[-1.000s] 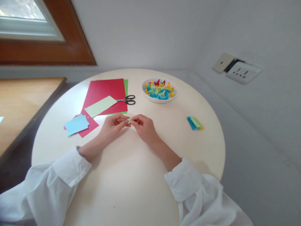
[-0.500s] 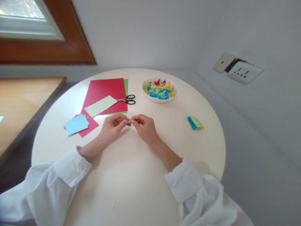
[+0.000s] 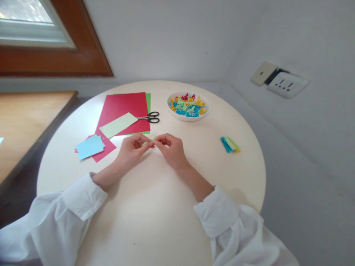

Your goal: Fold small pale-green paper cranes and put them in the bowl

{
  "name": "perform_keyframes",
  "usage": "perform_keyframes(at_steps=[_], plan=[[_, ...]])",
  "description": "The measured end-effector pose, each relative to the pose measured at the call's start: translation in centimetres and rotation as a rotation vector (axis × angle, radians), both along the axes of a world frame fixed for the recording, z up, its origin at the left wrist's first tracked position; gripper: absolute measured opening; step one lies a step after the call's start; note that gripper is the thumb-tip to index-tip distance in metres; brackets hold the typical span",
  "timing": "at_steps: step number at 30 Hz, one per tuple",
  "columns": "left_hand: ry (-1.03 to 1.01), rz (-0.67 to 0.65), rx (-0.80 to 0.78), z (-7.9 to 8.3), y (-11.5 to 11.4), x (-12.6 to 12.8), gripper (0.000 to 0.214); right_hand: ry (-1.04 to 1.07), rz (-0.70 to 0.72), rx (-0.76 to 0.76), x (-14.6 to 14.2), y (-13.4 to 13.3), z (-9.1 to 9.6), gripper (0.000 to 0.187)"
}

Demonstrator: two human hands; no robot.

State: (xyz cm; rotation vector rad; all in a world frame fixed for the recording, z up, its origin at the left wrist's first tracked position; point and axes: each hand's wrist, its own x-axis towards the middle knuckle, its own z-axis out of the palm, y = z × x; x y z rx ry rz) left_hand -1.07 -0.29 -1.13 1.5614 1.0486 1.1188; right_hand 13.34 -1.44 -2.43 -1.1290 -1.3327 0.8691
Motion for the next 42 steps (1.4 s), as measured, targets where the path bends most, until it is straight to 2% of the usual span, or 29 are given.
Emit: perform_keyframes(at_steps=[11, 29, 42], plan=[[-0.026, -0.014, -0.033, 0.01, -0.04, 0.00, 0.017, -0.009, -0.005, 0.004, -0.09, -0.05, 0.15, 0.017], [-0.013, -0.025, 0.020, -0.80, 0.16, -0.08, 0.016, -0.063, -0.011, 0.042, -0.15, -0.22, 0.61, 0.005], [-0.118, -0.071, -0.067, -0.38, 0.02, -0.13, 0.025, -0.052, 0.017, 0.042, -0.32, -0.20, 0.45, 0.007]])
